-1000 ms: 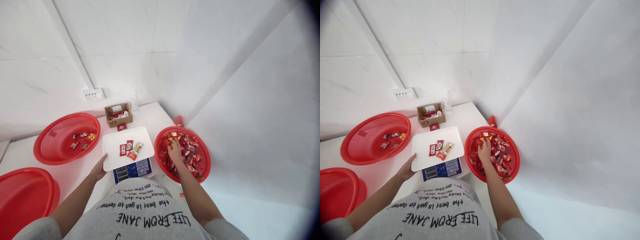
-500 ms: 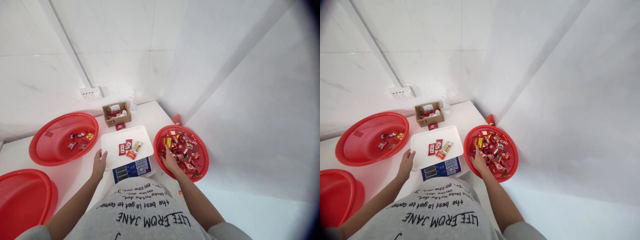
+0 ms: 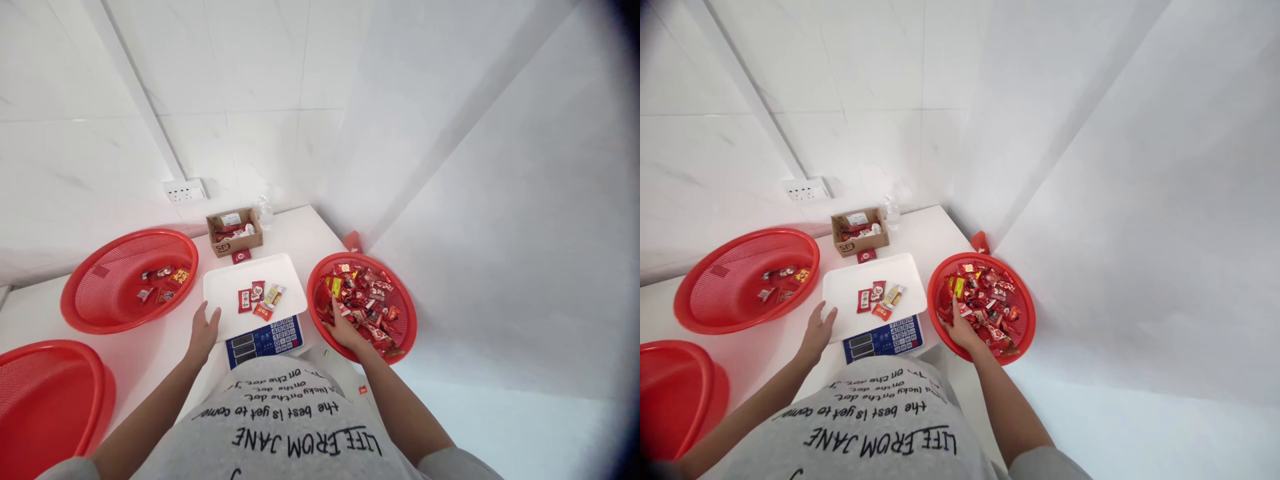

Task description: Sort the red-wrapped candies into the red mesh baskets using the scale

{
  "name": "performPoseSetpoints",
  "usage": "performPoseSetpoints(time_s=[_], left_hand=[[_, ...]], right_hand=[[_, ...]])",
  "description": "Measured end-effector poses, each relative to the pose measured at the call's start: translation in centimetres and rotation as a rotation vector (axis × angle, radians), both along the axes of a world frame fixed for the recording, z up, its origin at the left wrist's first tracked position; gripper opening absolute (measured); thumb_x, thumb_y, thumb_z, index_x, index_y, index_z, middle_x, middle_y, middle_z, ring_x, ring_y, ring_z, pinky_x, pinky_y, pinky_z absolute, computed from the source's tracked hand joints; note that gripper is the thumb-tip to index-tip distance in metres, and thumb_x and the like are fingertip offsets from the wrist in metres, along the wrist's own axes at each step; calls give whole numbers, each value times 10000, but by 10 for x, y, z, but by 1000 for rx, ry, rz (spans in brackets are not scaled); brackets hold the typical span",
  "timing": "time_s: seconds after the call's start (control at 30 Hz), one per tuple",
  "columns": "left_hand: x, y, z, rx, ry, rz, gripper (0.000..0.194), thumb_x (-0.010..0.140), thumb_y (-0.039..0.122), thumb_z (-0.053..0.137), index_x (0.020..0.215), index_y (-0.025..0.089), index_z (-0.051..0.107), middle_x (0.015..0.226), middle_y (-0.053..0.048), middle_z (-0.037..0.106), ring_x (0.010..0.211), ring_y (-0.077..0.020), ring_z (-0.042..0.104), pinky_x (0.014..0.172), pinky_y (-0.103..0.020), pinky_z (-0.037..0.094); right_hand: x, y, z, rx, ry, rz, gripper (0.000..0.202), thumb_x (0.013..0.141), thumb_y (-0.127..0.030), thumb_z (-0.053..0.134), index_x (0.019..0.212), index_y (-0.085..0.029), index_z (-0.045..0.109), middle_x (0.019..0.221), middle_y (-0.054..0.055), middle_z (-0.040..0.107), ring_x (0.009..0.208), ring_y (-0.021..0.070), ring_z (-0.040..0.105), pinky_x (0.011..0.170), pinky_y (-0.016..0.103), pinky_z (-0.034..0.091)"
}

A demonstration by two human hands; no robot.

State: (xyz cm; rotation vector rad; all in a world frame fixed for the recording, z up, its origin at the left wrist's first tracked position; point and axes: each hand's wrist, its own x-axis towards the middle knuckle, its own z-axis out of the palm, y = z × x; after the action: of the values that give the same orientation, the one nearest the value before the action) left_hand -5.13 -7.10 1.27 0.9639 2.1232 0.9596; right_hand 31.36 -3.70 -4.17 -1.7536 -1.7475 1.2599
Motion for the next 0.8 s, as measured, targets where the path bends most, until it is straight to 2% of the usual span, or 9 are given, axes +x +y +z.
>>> performPoseSetpoints(time_s=[0.17,0.3,0.43,0.53,0.6,0.67,0.8], left_hand=[[6,1,6,-9,-13,-20,594,837,464,416,1333,144,348,1415,-144,331,1307,-244,296,1080,-393,240],[8,2,11,-14,-41,-2,592,836,470,416,1332,156,345,1419,-145,320,1303,-247,299,1069,-402,256],[6,0,10,-5,-54,4,592,833,477,421,1332,168,346,1423,-142,312,1304,-253,295,1067,-414,255],[5,-1,8,5,-65,13,585,833,475,421,1330,175,349,1421,-139,316,1304,-252,294,1067,-420,252],[4,-1,7,12,-67,15,579,833,473,423,1328,180,353,1417,-137,323,1302,-251,297,1067,-423,250],[4,-1,7,18,-70,14,579,834,478,421,1328,184,353,1419,-134,321,1304,-251,295,1068,-425,248],[6,-3,8,11,-70,14,588,837,490,407,1334,182,347,1426,-136,305,1311,-254,282,1070,-425,245]], right_hand=[[5,-1,-14,-14,149,-51,901,791,-388,535,1422,-213,-85,1404,118,373,1283,176,363,1058,414,259],[6,0,-21,-35,141,-53,902,782,-402,546,1426,-209,-56,1409,122,363,1278,186,370,1056,426,261],[9,-3,-20,-37,125,-47,793,784,-384,543,1427,-209,112,1373,117,421,1232,200,432,1030,407,311],[11,-5,-15,-58,55,-25,578,800,-381,510,1332,-191,387,1296,118,510,1178,227,487,1011,403,336],[11,-4,-13,-70,5,21,464,810,-380,490,1229,-181,518,1246,117,554,1153,238,507,1009,405,337],[8,-1,-12,-57,-17,73,431,816,-369,480,1199,-185,547,1244,107,557,1160,233,499,1018,403,325],[4,5,-11,-23,-58,123,463,829,-364,459,1261,-200,492,1330,89,480,1232,223,425,1052,405,276]])
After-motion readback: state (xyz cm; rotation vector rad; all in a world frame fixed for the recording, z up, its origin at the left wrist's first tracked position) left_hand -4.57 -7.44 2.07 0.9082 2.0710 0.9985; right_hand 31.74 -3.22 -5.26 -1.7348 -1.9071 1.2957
